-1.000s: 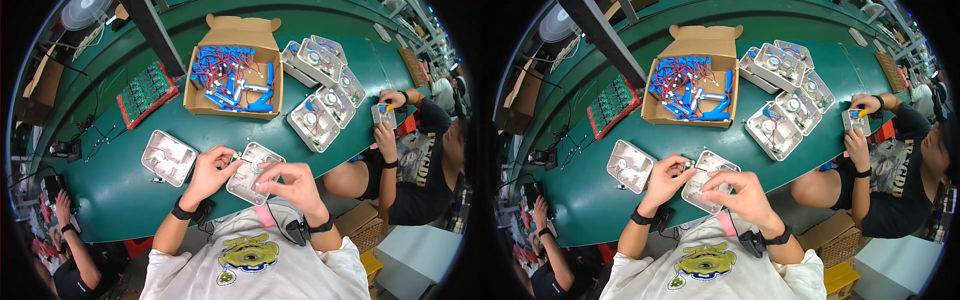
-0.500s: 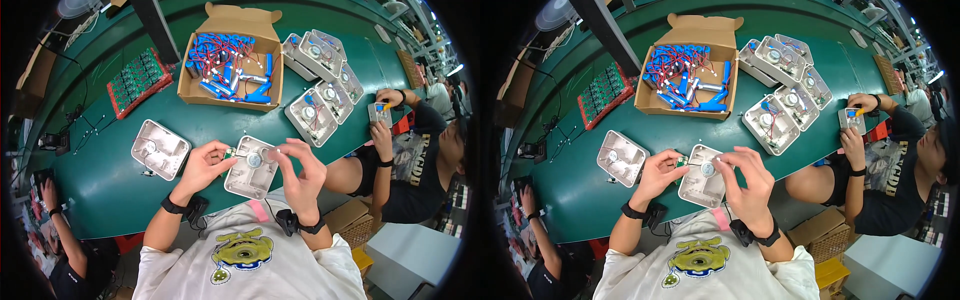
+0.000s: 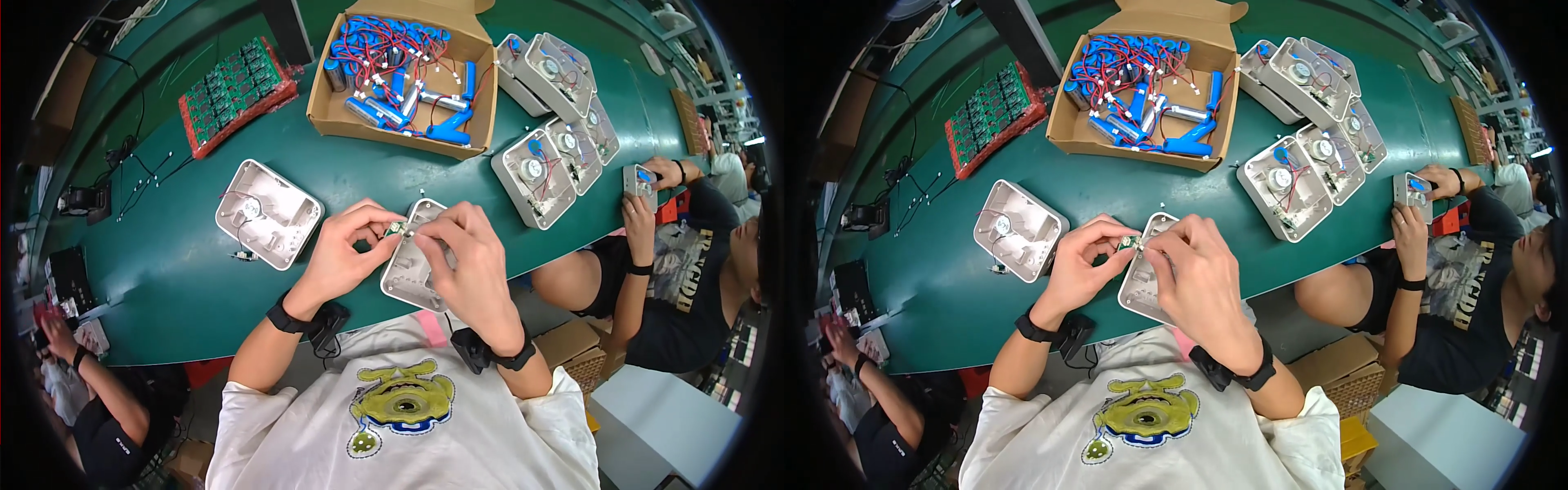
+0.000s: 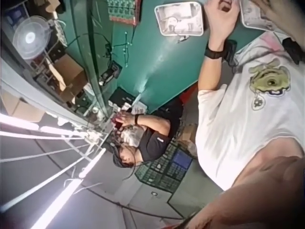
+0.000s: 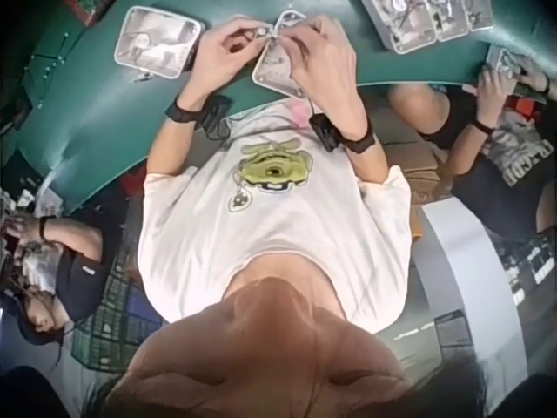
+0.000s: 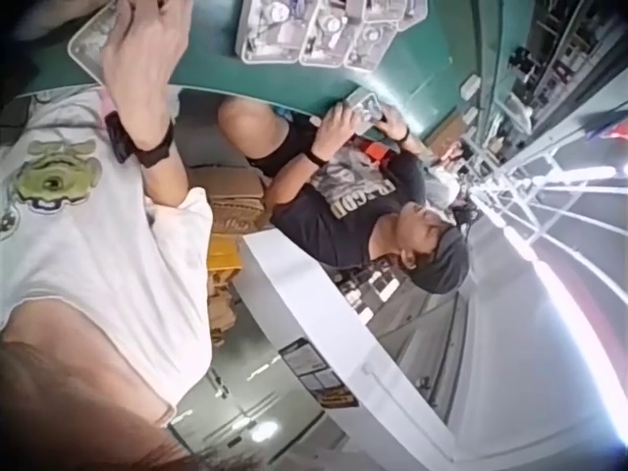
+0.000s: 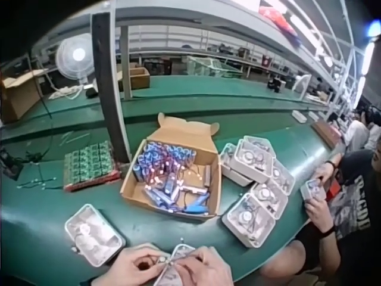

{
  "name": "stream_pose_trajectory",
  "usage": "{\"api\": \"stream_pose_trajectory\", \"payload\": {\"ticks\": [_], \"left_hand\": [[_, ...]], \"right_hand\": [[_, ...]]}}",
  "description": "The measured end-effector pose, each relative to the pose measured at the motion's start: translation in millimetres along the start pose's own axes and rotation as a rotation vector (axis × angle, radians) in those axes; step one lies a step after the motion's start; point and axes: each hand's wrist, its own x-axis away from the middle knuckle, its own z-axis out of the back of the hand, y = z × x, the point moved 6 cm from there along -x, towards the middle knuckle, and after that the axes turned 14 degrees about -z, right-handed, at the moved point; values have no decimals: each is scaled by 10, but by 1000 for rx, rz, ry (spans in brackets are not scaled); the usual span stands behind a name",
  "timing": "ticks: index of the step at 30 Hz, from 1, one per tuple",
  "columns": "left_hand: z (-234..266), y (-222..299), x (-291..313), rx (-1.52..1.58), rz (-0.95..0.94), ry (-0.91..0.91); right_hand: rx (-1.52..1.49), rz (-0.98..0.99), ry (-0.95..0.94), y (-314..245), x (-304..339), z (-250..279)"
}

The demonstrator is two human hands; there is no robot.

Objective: The person assembles electronic devices by connecting battery wires to circuit boards and placing both components into plastic housings. They repeat this process multiple times, setting each partially assembled unit aside on the workbench.

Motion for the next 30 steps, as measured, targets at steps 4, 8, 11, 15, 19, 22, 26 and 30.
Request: {"api": "stream_pose_trajectory", "payload": {"ticks": [4,8,11,15,19,22,26,30], "left_hand": [[-2,87,-13,-91,-74,7],[-8,123,-21,-167,-142,3],[-4,125,-21,-177,-168,5],[7,140,-10,-199,-194,5],[5,116,-4,-190,-185,4],[7,135,-22,-197,-261,51],[-8,159,-29,-199,-277,56],[4,157,-25,-208,-288,48]], "right_hand": [[49,-84,-30,66,-29,-144],[55,-71,-19,74,-33,-166],[-18,-109,-21,106,-25,-180],[3,-79,5,100,-19,-193],[-45,-166,0,104,-16,-174],[-36,-142,3,97,-9,-197],[-45,-122,26,100,7,-216],[-49,-124,29,100,-14,-239]]}}
